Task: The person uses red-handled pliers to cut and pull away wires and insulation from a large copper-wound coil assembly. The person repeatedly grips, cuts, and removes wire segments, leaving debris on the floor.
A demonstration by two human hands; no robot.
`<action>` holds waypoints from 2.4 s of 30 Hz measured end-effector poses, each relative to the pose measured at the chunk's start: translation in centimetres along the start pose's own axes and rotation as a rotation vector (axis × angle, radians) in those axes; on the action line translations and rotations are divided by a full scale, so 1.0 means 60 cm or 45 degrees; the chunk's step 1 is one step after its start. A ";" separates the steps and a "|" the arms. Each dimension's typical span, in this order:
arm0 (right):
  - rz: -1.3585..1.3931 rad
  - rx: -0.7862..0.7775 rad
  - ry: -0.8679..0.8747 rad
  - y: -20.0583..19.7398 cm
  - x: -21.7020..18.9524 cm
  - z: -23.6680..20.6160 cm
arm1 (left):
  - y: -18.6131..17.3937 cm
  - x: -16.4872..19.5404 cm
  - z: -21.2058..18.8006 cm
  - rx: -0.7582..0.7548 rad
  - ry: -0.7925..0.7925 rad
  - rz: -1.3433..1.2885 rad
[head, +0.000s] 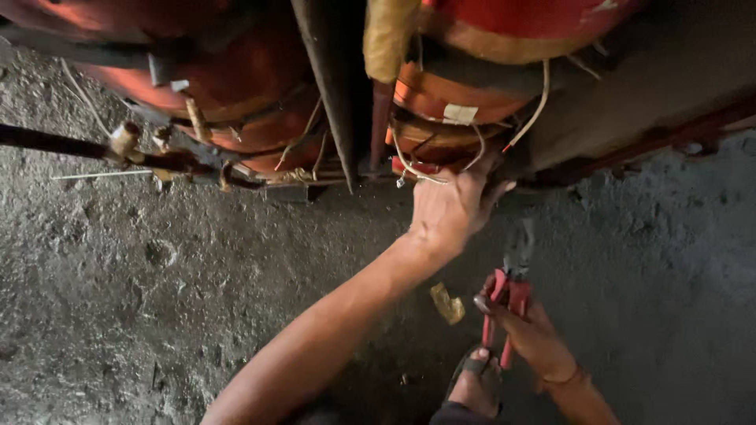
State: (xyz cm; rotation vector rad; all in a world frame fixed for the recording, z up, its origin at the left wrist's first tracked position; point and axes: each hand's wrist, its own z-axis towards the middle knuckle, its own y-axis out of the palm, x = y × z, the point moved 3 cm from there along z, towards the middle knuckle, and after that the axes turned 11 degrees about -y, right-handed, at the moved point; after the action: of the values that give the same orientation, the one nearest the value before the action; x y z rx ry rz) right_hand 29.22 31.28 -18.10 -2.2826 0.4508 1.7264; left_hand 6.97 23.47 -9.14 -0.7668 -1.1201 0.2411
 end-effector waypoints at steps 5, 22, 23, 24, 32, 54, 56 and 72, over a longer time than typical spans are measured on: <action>0.072 -0.140 -0.069 -0.011 0.046 0.025 | 0.020 -0.031 0.013 -0.037 0.071 0.029; -0.121 0.100 -0.081 -0.001 -0.016 0.052 | 0.004 -0.030 -0.014 0.154 -0.055 -0.405; -0.171 0.177 0.064 0.004 -0.026 0.056 | 0.004 -0.038 -0.016 0.061 -0.087 -0.337; -0.143 0.253 -0.083 0.011 -0.049 0.063 | 0.006 -0.046 -0.018 -0.036 -0.118 -0.270; 0.193 0.646 -0.553 0.074 -0.174 0.162 | -0.019 -0.059 -0.019 0.018 -0.149 -0.527; 0.374 0.869 -0.751 0.087 -0.150 0.220 | -0.032 -0.099 -0.013 -0.190 0.076 -0.402; 0.264 0.680 -0.857 0.091 -0.154 0.221 | -0.029 -0.096 -0.012 -0.146 0.116 -0.459; 0.236 0.817 -1.091 0.078 -0.178 0.228 | -0.045 -0.102 -0.009 -0.275 0.123 -0.355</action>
State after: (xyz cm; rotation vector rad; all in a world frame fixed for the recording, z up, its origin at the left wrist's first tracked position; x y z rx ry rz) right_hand 12.59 33.08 -11.57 -0.9762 0.8584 2.0388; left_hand 4.20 18.00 -11.90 -0.7927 -1.1579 -0.1524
